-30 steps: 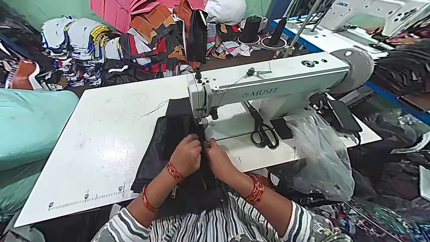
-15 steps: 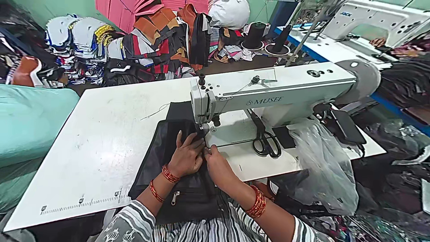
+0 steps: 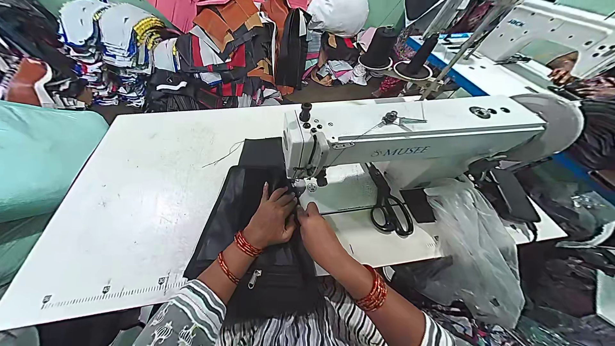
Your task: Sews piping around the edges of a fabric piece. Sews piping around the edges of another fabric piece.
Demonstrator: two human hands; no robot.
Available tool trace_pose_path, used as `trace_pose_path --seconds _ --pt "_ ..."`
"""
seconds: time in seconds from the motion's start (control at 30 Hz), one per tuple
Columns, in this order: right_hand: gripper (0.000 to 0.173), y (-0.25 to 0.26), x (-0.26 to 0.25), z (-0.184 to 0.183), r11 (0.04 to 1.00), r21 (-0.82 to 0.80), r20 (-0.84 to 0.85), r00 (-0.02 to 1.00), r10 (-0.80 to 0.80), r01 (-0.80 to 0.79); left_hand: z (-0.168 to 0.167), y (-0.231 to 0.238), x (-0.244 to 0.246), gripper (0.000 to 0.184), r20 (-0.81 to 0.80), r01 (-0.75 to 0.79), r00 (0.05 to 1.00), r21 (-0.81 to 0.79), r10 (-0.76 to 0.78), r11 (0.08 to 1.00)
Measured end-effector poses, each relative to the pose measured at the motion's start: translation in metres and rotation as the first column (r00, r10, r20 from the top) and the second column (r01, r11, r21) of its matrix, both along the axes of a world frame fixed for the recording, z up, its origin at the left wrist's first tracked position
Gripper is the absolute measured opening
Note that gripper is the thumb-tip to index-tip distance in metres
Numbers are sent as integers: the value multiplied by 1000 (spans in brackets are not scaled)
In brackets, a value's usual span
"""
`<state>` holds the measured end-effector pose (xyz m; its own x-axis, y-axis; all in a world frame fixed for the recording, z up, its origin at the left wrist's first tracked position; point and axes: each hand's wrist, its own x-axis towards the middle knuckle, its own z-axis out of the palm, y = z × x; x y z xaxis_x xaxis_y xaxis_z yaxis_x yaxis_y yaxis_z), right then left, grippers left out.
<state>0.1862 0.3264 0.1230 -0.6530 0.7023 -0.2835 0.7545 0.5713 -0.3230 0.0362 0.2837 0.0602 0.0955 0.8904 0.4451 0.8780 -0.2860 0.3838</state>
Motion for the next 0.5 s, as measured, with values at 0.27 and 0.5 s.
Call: trace_pose_path --seconds 0.27,0.5 --pt "38 22 -12 -1 1000 -5 -63 998 -3 3 2 23 -13 39 54 6 999 -28 -5 1000" --pt "38 33 -18 4 998 -59 -47 999 1 -4 4 31 -22 31 82 30 996 -49 -26 998"
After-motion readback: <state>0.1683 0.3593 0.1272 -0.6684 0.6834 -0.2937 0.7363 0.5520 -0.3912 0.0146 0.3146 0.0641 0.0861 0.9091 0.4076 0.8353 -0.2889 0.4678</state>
